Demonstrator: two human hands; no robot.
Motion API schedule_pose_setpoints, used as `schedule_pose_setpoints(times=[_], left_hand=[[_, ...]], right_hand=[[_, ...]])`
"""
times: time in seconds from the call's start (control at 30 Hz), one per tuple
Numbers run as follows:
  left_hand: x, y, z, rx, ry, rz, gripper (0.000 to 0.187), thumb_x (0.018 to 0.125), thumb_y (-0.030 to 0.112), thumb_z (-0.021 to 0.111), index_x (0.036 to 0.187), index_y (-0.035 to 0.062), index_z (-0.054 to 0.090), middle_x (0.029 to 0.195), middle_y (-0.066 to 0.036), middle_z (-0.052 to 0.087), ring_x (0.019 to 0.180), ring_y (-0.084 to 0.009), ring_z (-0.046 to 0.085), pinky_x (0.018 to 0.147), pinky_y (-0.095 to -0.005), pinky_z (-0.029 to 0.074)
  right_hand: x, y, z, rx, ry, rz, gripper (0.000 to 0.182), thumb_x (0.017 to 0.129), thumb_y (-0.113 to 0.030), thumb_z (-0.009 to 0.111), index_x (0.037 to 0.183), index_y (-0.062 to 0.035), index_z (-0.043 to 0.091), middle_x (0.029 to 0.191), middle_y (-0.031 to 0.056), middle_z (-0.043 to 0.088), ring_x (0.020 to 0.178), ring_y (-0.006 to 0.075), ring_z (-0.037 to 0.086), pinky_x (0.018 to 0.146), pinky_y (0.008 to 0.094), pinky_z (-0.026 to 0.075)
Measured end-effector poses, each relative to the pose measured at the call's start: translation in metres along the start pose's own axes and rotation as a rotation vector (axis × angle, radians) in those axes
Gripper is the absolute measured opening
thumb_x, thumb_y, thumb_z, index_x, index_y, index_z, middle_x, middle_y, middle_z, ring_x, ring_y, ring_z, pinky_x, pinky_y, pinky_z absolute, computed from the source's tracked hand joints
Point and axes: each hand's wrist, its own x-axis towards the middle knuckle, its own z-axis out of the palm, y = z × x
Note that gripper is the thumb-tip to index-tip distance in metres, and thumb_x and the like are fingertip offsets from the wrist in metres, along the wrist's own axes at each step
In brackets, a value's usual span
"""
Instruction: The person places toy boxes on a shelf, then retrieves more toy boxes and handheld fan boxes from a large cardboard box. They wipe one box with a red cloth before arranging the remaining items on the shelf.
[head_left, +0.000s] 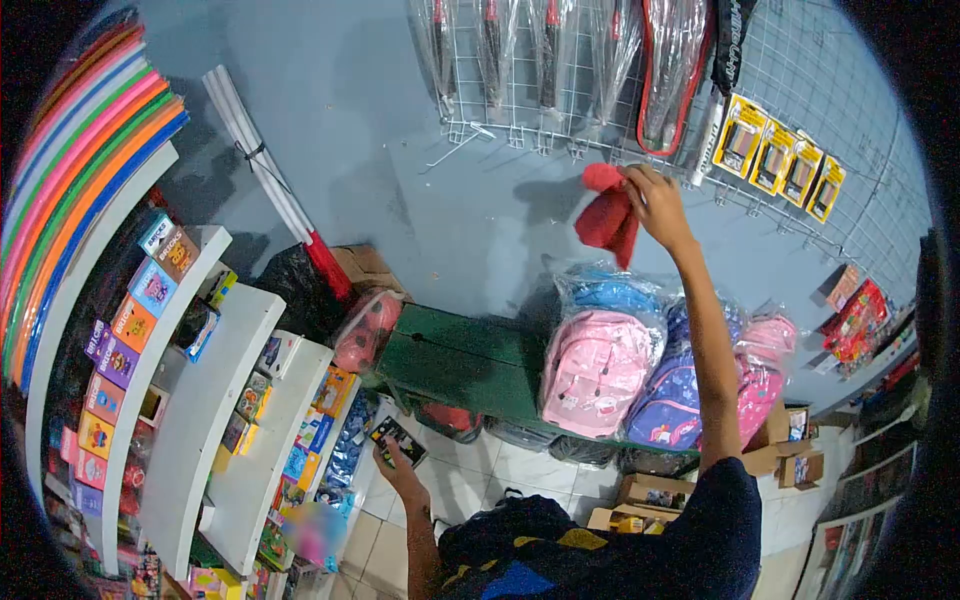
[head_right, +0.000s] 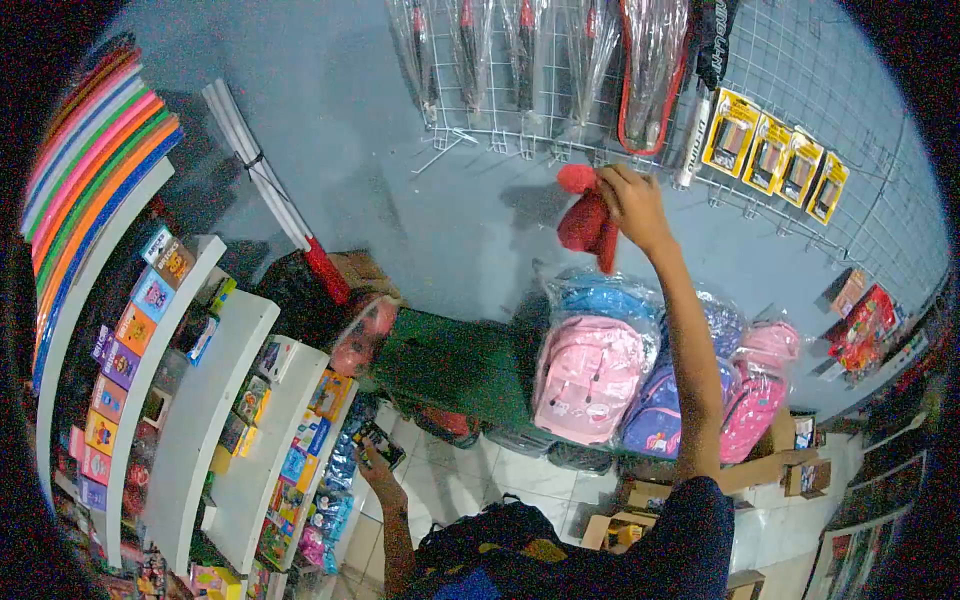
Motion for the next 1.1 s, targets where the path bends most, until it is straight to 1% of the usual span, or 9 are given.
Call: schedule_pose_setpoints(times=[0.23,0.43,0.57,0.77,0.87,0.93,0.97,1.03,1.1], left_hand=[[-0.004,-0.012,0.005,0.090,-0.049,0.075,0.047,0.092,0.039,0.060,0.122,0.0052,0.047,0.103,-0.003,0.053,0.092,-0.0117,0.050,0.078,-0.0264,0.043],[-0.017,-0.012,0.017,0.041,-0.058,-0.021,0.041,0.094,0.036,0.058,0.119,0.0045,0.049,0.102,-0.003,0.054,0.091,-0.0120,0.051,0.077,-0.0265,0.044],[-0.017,-0.020,0.016,0.068,-0.072,-0.011,0.043,0.093,0.036,0.059,0.120,0.0042,0.049,0.101,-0.003,0.054,0.089,-0.0115,0.052,0.075,-0.0251,0.045],[-0.019,-0.015,0.015,0.073,-0.136,-0.049,0.046,0.093,0.037,0.058,0.123,0.0034,0.047,0.102,-0.005,0.056,0.089,-0.0109,0.053,0.076,-0.0258,0.046],[-0.011,-0.027,0.007,0.015,-0.105,-0.069,0.049,0.094,0.037,0.058,0.127,0.0033,0.046,0.103,-0.004,0.056,0.085,-0.0098,0.052,0.075,-0.0241,0.045],[-0.013,-0.022,0.001,0.114,-0.143,-0.051,0.053,0.094,0.038,0.057,0.130,0.0020,0.043,0.107,-0.006,0.057,0.089,-0.0112,0.054,0.076,-0.0249,0.045],[-0.004,-0.039,-0.011,0.141,-0.130,-0.038,0.053,0.094,0.038,0.057,0.130,0.0017,0.043,0.109,-0.007,0.057,0.092,-0.0121,0.055,0.076,-0.0256,0.046],[0.011,-0.067,-0.029,0.115,-0.111,-0.051,0.051,0.093,0.035,0.059,0.130,0.0025,0.044,0.109,-0.008,0.057,0.094,-0.0134,0.055,0.079,-0.0260,0.047],[-0.004,-0.032,-0.015,-0.078,-0.064,-0.251,0.048,0.091,0.029,0.062,0.128,0.0036,0.045,0.106,-0.006,0.058,0.093,-0.0132,0.055,0.081,-0.0265,0.047]], right_hand=[[-0.008,-0.005,0.007,0.275,0.130,0.136,0.032,0.090,-0.030,0.060,0.109,-0.0036,0.061,0.102,0.0123,0.063,0.093,0.0309,0.062,0.078,0.0389,0.048],[0.003,0.031,0.025,0.640,0.077,0.512,0.032,0.089,-0.029,0.062,0.102,0.0001,0.065,0.095,0.0146,0.067,0.085,0.0198,0.065,0.073,0.0329,0.050],[0.024,0.034,0.009,0.520,0.446,0.467,0.032,0.092,-0.030,0.058,0.103,-0.0006,0.064,0.092,0.0163,0.066,0.087,0.0196,0.063,0.078,0.0319,0.048],[0.024,-0.001,-0.046,0.267,0.866,0.517,0.040,0.100,-0.032,0.039,0.124,-0.0014,0.048,0.111,0.0257,0.059,0.101,0.0356,0.057,0.089,0.0432,0.042],[-0.036,0.008,-0.032,0.283,0.950,0.634,0.046,0.100,-0.036,0.040,0.121,0.0044,0.048,0.116,0.0247,0.054,0.109,0.0327,0.051,0.097,0.0406,0.036],[-0.085,-0.025,-0.012,0.533,0.781,0.843,0.049,0.099,-0.037,0.046,0.124,0.0054,0.046,0.120,0.0196,0.053,0.109,0.0269,0.052,0.098,0.0371,0.037],[-0.101,-0.056,-0.005,0.441,0.621,0.866,0.049,0.098,-0.035,0.049,0.126,0.0044,0.044,0.120,0.0188,0.053,0.109,0.0256,0.052,0.098,0.0355,0.038],[-0.164,-0.087,0.056,0.443,0.324,0.854,0.048,0.097,-0.031,0.051,0.126,0.0058,0.044,0.118,0.0188,0.053,0.102,0.0250,0.052,0.094,0.0337,0.040],[-0.213,-0.138,0.102,0.785,0.039,0.791,0.035,0.093,-0.025,0.058,0.113,0.0028,0.051,0.104,0.0138,0.057,0.097,0.0232,0.053,0.089,0.0333,0.042]])
